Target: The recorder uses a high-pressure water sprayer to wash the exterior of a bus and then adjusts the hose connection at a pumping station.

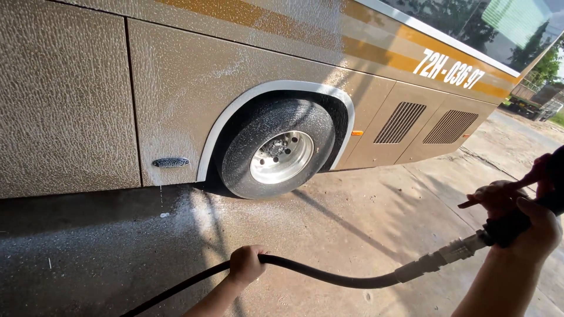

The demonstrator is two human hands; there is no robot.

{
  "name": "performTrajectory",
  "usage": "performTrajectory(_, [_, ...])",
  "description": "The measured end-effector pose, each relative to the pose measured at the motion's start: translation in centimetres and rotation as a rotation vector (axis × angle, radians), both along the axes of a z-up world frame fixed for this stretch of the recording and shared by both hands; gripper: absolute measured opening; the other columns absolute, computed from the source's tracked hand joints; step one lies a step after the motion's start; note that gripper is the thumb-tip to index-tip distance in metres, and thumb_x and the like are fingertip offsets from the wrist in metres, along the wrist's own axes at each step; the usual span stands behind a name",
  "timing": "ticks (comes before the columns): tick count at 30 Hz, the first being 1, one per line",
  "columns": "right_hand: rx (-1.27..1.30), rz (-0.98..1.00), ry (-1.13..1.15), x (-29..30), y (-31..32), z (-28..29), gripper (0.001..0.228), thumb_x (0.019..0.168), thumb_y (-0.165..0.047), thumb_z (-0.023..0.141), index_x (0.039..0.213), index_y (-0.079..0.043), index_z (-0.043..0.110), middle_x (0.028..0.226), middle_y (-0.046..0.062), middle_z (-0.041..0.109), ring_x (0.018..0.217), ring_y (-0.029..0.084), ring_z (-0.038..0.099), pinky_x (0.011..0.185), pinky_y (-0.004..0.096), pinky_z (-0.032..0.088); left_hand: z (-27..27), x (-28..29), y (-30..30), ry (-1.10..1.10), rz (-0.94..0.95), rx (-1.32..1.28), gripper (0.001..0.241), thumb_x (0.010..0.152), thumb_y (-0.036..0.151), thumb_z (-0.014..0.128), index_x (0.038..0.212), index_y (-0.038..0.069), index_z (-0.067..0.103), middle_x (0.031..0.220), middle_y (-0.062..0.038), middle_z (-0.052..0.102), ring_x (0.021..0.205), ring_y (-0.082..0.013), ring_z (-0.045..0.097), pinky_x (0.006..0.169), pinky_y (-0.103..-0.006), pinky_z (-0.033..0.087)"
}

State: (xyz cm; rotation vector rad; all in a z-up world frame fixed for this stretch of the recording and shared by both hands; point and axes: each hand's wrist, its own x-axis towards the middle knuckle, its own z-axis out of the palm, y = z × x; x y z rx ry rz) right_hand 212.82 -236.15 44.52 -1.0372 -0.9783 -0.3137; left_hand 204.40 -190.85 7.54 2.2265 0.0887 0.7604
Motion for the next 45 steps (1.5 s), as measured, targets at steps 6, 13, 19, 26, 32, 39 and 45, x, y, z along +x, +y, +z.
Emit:
performTrajectory(6, [-0.008, 0.089, 0.023, 10.9, -5.5, -5.6, 0.066, 0.098, -0.007, 0.046, 0.162, -0.003, 0.029, 0.107, 0.028, 0.059, 0.099, 0.042, 0.061, 0.094, 0.058, 0.051, -6.6, 3.2, -7.1, 0.216, 0.116, -0.072, 0.033, 0.09, 0.028, 0.071, 0.061, 0.017, 0.058, 0.051, 0.002, 0.056, 0.042, -0.0143, 0.046, 0.043, -0.034, 0.04])
performTrajectory(13, [-0.121, 0.335, 0.246, 17.6, -2.4, -14.3, 0.061, 0.093, -0.013, 0.049, 0.152, 0.0, 0.04, 0.096, 0.023, 0.059, 0.088, 0.036, 0.062, 0.077, 0.054, 0.054, -12.5, -4.1, -12.9, 0.367, 0.322, -0.151, 0.031, 0.087, 0.023, 0.074, 0.062, 0.018, 0.056, 0.054, 0.003, 0.056, 0.044, -0.0107, 0.046, 0.047, -0.0335, 0.041])
performTrajectory(19, [-0.408, 0.535, 0.364, 10.1, 9.6, -16.4, 0.036, 0.085, -0.011, 0.055, 0.117, 0.004, 0.054, 0.087, 0.021, 0.066, 0.076, 0.032, 0.069, 0.065, 0.044, 0.059, -14.5, -14.4, -16.5, 0.456, 0.519, -0.088, 0.039, 0.085, 0.022, 0.076, 0.058, 0.006, 0.053, 0.058, -0.01, 0.061, 0.057, -0.0255, 0.06, 0.059, -0.0437, 0.047])
performTrajectory(26, [-0.662, 0.757, 0.421, -2.5, 14.6, -23.5, 0.03, 0.076, -0.009, 0.058, 0.104, -0.001, 0.057, 0.081, 0.021, 0.068, 0.07, 0.031, 0.072, 0.058, 0.045, 0.063, -25.3, -24.4, -24.1, 0.702, 0.529, -0.197, 0.017, 0.076, 0.011, 0.075, 0.067, 0.011, 0.061, 0.075, -0.012, 0.068, 0.079, -0.0341, 0.069, 0.072, -0.0476, 0.053])
performTrajectory(32, [-0.874, 0.797, 0.451, -11.7, 15.3, -30.9, 0.028, 0.08, -0.009, 0.059, 0.098, 0.012, 0.064, 0.084, 0.024, 0.071, 0.073, 0.033, 0.072, 0.068, 0.046, 0.062, -30.1, -34.1, -26.8, 0.927, 0.385, -0.161, 0.022, 0.072, 0.016, 0.081, 0.085, 0.01, 0.064, 0.093, -0.013, 0.07, 0.093, -0.0325, 0.068, 0.08, -0.0456, 0.053])
performTrajectory(39, [-0.852, 0.758, 0.561, -28.0, 15.8, -39.5, 0.03, 0.073, 0.0, 0.06, 0.099, 0.012, 0.063, 0.086, 0.022, 0.071, 0.075, 0.031, 0.073, 0.067, 0.043, 0.061, -11.3, -46.2, -25.0, 0.59, 0.37, -0.66, 0.102, 0.07, 0.067, 0.078, 0.149, 0.01, 0.045, 0.155, -0.014, 0.047, 0.143, -0.0288, 0.045, 0.113, -0.0452, 0.042])
performTrajectory(45, [-0.957, 0.744, 0.629, -39.1, 16.8, -41.8, 0.041, 0.072, 0.005, 0.064, 0.111, -0.001, 0.055, 0.088, 0.014, 0.067, 0.074, 0.026, 0.07, 0.065, 0.04, 0.059, -8.1, -46.8, -25.6, 0.323, 0.362, -0.711, 0.12, 0.077, 0.063, 0.079, 0.161, 0.007, 0.014, 0.161, -0.025, 0.03, 0.151, -0.0357, 0.032, 0.118, -0.0484, 0.034])
